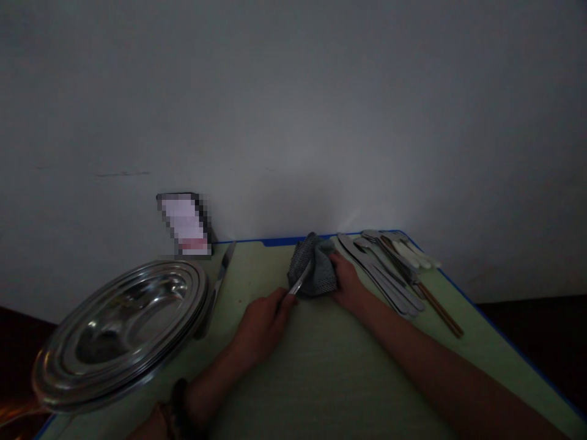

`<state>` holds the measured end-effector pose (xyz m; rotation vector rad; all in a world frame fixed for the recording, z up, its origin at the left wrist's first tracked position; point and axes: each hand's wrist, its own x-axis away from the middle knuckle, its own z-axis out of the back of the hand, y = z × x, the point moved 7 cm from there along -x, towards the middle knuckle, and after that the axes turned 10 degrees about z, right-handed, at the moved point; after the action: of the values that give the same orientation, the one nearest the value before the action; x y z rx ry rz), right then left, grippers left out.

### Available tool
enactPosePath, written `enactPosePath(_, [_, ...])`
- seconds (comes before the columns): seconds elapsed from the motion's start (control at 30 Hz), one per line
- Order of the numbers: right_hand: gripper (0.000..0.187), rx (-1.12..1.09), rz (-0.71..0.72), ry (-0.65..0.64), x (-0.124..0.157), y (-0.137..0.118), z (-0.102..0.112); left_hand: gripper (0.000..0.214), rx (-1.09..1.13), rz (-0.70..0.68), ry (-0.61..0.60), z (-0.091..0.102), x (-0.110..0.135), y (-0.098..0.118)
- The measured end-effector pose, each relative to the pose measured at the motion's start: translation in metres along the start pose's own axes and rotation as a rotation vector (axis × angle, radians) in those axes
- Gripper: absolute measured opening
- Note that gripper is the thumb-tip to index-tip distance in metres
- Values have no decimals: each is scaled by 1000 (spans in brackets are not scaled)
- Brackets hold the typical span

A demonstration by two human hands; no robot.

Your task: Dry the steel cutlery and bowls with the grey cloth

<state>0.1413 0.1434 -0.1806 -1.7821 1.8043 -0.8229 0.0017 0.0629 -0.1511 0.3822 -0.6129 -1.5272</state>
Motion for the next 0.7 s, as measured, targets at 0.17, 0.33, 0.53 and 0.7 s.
enactPosePath(0.17, [14, -73, -152, 111, 0, 6, 8, 38, 81, 22, 39, 5, -1, -2])
enactPosePath(0.33, [23, -143, -116, 26, -1, 2, 3, 33, -127, -5, 10, -2, 1, 1])
enactPosePath(0.53, [24, -79, -158, -18, 1, 6, -1, 33, -202, -26, 0, -4, 2, 3])
enactPosePath(0.7, [20, -51, -160, 96, 2, 7, 5, 34, -199, -33, -17, -5, 3, 2])
